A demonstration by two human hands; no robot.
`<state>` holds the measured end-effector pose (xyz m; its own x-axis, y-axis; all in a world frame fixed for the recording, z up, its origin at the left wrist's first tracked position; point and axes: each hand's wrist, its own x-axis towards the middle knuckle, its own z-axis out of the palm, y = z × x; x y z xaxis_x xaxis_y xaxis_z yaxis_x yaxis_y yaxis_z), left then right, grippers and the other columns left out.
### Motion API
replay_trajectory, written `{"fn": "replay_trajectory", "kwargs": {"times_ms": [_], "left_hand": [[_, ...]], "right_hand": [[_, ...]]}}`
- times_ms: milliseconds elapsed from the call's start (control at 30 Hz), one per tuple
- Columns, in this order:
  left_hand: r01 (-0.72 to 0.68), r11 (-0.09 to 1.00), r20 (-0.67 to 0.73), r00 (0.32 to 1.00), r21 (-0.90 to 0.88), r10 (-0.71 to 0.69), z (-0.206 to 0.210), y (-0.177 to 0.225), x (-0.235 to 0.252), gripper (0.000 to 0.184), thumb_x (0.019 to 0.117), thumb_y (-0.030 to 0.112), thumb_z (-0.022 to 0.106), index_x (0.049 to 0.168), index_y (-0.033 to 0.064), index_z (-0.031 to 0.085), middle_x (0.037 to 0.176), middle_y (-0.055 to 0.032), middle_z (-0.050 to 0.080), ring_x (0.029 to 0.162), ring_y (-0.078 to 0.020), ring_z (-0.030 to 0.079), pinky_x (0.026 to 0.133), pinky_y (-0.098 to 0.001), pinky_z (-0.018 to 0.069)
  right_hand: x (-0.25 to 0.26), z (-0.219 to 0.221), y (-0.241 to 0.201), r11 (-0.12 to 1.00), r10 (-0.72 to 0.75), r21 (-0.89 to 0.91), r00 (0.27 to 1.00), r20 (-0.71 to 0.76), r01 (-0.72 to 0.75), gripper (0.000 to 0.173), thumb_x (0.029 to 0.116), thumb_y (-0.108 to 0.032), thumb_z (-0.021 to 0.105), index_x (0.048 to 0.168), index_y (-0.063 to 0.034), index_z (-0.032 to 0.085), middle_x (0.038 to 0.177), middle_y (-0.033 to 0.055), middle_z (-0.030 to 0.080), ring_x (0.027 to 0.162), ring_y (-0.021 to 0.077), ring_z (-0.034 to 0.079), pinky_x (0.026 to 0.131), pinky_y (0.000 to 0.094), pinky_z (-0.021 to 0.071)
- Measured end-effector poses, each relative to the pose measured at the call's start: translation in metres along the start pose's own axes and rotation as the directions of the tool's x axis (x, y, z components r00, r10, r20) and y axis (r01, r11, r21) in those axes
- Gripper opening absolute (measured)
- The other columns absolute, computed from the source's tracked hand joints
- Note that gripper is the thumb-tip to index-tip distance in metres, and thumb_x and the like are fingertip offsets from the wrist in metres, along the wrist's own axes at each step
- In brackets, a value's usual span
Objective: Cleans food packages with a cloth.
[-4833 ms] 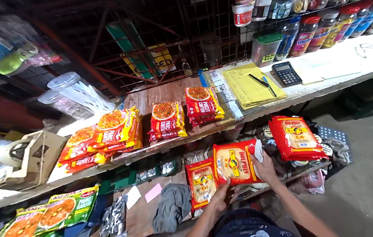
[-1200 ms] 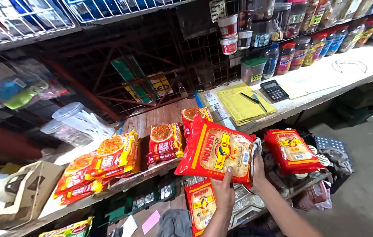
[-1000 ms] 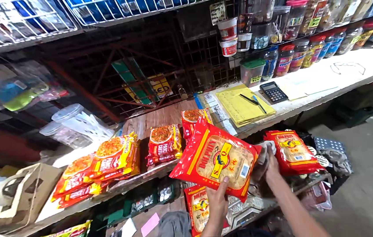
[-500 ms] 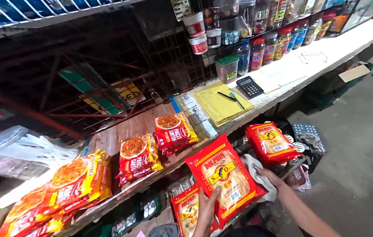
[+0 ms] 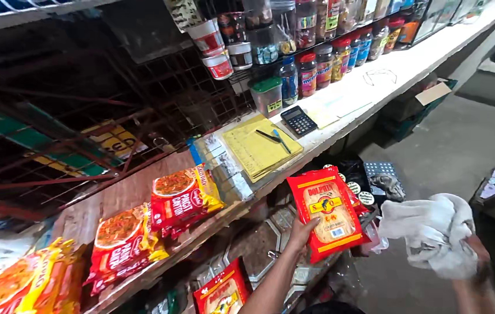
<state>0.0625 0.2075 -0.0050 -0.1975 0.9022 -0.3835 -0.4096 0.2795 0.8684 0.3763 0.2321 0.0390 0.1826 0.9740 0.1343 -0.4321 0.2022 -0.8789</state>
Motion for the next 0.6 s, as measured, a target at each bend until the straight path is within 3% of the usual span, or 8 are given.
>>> {"fn": "replay_trajectory", "kwargs": {"times_ms": [100, 233, 300, 400, 600], "left_hand": [[0.008, 1.000, -0.017, 1.000, -0.019, -0.009, 0.011, -0.003, 0.013, 0.062, 0.0951, -0.001, 0.063, 0.148, -0.0016, 0.031, 0.112, -0.0184, 0.068, 0.090, -0.0204, 0.072, 0.081, -0.0359, 0.0622], [0.040, 0.998, -0.075, 0.996, -0.058, -0.044, 0.019, -0.005, 0.024, 0.060, 0.0980, 0.000, 0.060, 0.149, 0.0002, 0.030, 0.111, -0.0195, 0.066, 0.089, -0.0215, 0.072, 0.080, -0.0372, 0.0617], [0.065, 0.994, -0.094, 0.993, -0.085, -0.073, 0.024, -0.004, 0.033, 0.059, 0.0996, 0.002, 0.060, 0.150, 0.0018, 0.029, 0.112, -0.0207, 0.066, 0.091, -0.0233, 0.072, 0.081, -0.0387, 0.0612], [0.096, 0.987, -0.105, 0.988, -0.127, -0.110, 0.037, 0.002, 0.056, 0.055, 0.1014, 0.005, 0.059, 0.149, 0.0027, 0.032, 0.113, -0.0211, 0.066, 0.093, -0.0250, 0.071, 0.082, -0.0398, 0.0607], [0.115, 0.993, -0.129, 0.985, -0.035, -0.118, 0.053, -0.009, 0.102, 0.064, 0.0981, 0.006, 0.065, 0.152, 0.0021, 0.031, 0.127, -0.0246, 0.060, 0.107, -0.0283, 0.067, 0.092, -0.0429, 0.0568]], "right_hand": [[0.009, -0.011, -0.002, 1.000, 0.015, 0.021, 0.999, 0.032, -0.015, 0.026, 0.1035, -0.026, 0.039, 0.109, -0.0277, 0.064, 0.096, -0.0193, 0.073, 0.092, -0.0092, 0.066, 0.082, 0.0143, 0.0564], [0.029, -0.022, 0.007, 0.982, 0.045, 0.177, 0.994, 0.096, -0.061, 0.017, 0.0987, -0.039, 0.058, 0.107, -0.0315, 0.071, 0.100, -0.0171, 0.075, 0.095, -0.0069, 0.068, 0.084, 0.0161, 0.0578], [0.039, -0.023, 0.012, 0.966, 0.106, 0.227, 0.989, 0.104, -0.128, 0.019, 0.0918, -0.044, 0.067, 0.104, -0.0310, 0.072, 0.098, -0.0153, 0.076, 0.093, -0.0051, 0.070, 0.082, 0.0177, 0.0590], [0.051, -0.024, 0.026, 0.970, 0.156, 0.172, 0.983, 0.093, -0.170, 0.015, 0.0960, -0.041, 0.059, 0.104, -0.0309, 0.068, 0.095, -0.0168, 0.075, 0.090, -0.0062, 0.069, 0.080, 0.0171, 0.0590], [0.056, -0.016, 0.041, 0.943, 0.219, 0.210, 0.958, 0.187, -0.257, 0.036, 0.0808, -0.051, 0.078, 0.108, -0.0273, 0.072, 0.098, -0.0105, 0.077, 0.091, -0.0014, 0.071, 0.080, 0.0212, 0.0610]]}}
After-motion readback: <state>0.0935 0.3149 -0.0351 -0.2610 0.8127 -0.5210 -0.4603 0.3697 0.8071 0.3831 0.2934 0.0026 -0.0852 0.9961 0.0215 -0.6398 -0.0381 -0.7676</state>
